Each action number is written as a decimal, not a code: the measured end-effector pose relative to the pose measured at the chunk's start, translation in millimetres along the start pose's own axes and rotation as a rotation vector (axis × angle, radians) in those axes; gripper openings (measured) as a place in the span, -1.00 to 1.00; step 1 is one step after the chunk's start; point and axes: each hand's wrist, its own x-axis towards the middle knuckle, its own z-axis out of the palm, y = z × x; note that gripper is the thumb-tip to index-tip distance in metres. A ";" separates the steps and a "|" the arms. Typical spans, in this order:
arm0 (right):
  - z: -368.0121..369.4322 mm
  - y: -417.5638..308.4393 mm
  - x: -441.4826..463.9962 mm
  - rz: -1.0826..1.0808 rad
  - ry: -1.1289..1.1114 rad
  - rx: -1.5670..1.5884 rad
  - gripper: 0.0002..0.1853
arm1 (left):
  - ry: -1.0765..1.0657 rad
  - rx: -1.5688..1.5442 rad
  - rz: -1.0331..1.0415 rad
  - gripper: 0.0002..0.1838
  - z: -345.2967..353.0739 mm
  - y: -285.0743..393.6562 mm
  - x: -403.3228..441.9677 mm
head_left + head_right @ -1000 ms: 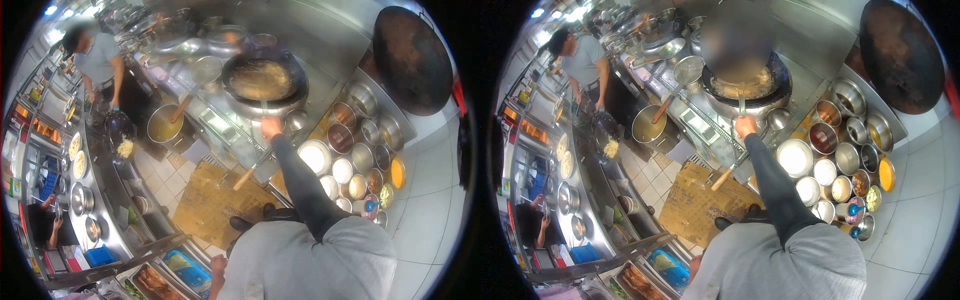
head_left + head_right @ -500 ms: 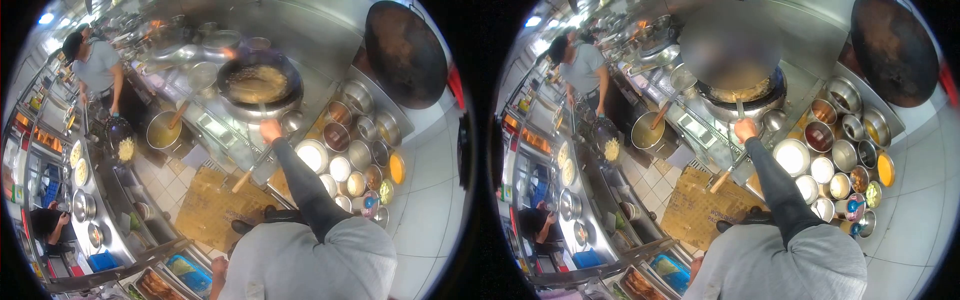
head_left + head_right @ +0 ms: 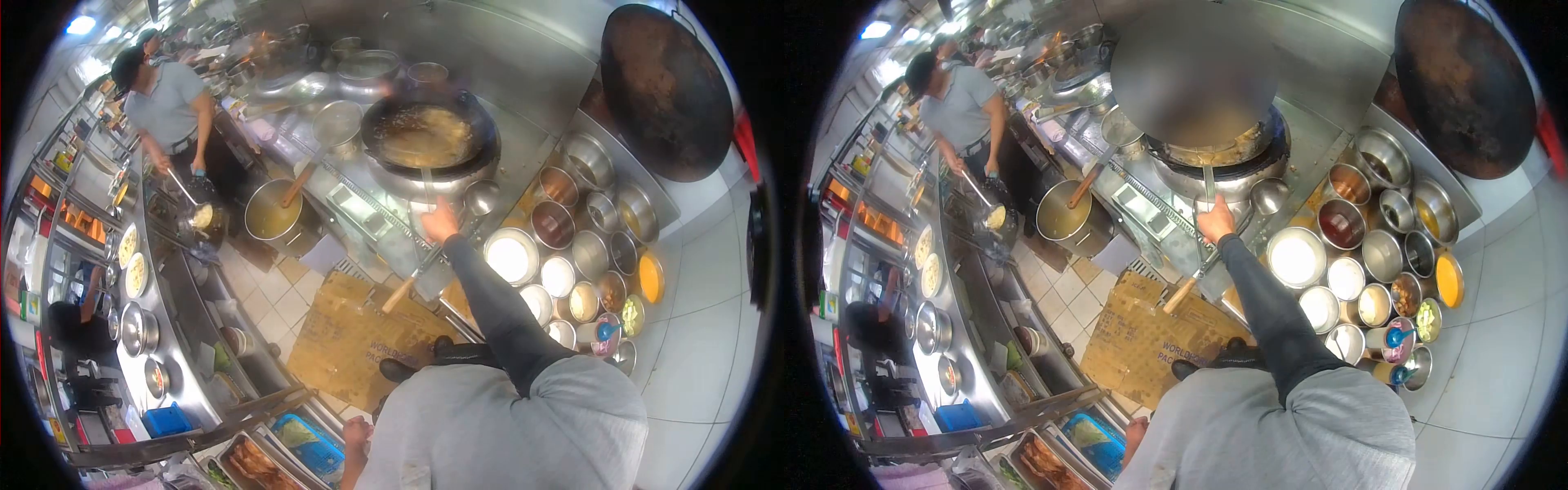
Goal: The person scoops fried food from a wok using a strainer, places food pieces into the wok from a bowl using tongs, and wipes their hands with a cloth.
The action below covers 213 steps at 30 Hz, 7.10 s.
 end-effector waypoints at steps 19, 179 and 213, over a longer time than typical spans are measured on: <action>-37.5 38.7 66.4 -0.218 0.129 -0.506 -0.50 | -0.082 0.320 0.344 -0.81 -25.4 -39.5 24.1; 2.1 -37.3 82.9 0.153 0.078 0.126 -0.40 | -0.268 -0.027 -0.009 -0.84 -77.1 322.9 256.2; 181.2 -103.5 124.0 0.235 0.482 0.419 -0.39 | -1.128 -0.013 -0.237 -0.81 41.4 727.6 481.4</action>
